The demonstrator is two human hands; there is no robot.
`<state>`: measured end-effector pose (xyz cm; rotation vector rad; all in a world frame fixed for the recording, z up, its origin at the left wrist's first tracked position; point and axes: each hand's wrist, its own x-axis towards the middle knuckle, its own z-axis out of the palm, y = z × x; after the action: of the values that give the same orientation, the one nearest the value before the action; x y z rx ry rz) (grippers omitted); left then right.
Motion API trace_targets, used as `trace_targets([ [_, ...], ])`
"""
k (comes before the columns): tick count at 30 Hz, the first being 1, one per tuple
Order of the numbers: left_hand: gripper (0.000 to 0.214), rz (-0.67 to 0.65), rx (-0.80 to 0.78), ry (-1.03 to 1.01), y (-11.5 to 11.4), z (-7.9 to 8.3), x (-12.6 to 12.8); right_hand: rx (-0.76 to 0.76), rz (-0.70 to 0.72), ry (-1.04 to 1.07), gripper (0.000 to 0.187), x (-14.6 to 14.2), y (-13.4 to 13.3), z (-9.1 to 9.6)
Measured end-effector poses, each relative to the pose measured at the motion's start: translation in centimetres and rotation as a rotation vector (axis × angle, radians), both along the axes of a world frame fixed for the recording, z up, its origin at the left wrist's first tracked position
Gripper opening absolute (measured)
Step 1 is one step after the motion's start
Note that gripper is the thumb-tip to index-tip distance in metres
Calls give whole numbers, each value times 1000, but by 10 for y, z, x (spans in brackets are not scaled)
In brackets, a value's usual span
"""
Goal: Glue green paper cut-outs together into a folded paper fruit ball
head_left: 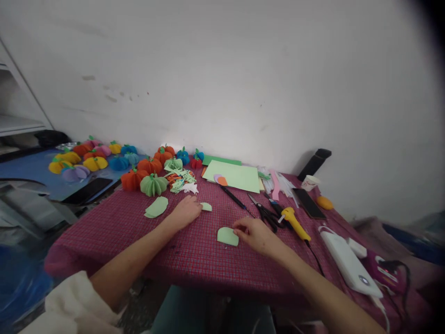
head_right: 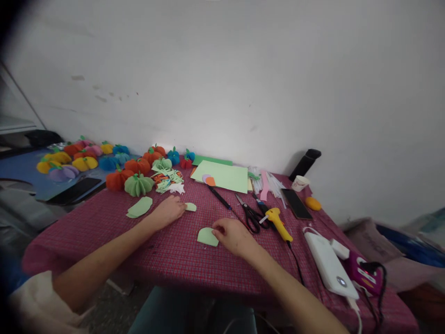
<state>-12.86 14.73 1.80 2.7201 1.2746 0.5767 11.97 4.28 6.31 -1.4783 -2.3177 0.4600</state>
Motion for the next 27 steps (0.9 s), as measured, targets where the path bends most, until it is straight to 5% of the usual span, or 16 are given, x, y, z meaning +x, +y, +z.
trace_targets([
  [8,51,170,-173,-536,-16,31,-2,39,-152,360,22,-14,24,7],
  [13,37,72,-525,-849,-52,42,18,-95,-99,702,32,-37,33,5],
  [16,29,40,-536,-771,-54,40,18,-109,-62,731,23,-46,39,5],
  [21,31,250,-432,-778,-45,36,3,346,-48,606,19,-35,35,9],
  [24,49,176,-752,-892,-57,40,6,550,55,468,28,-27,26,8],
  [27,45,29,-918,-1021,-73,47,18,585,81,388,26,-26,19,5],
])
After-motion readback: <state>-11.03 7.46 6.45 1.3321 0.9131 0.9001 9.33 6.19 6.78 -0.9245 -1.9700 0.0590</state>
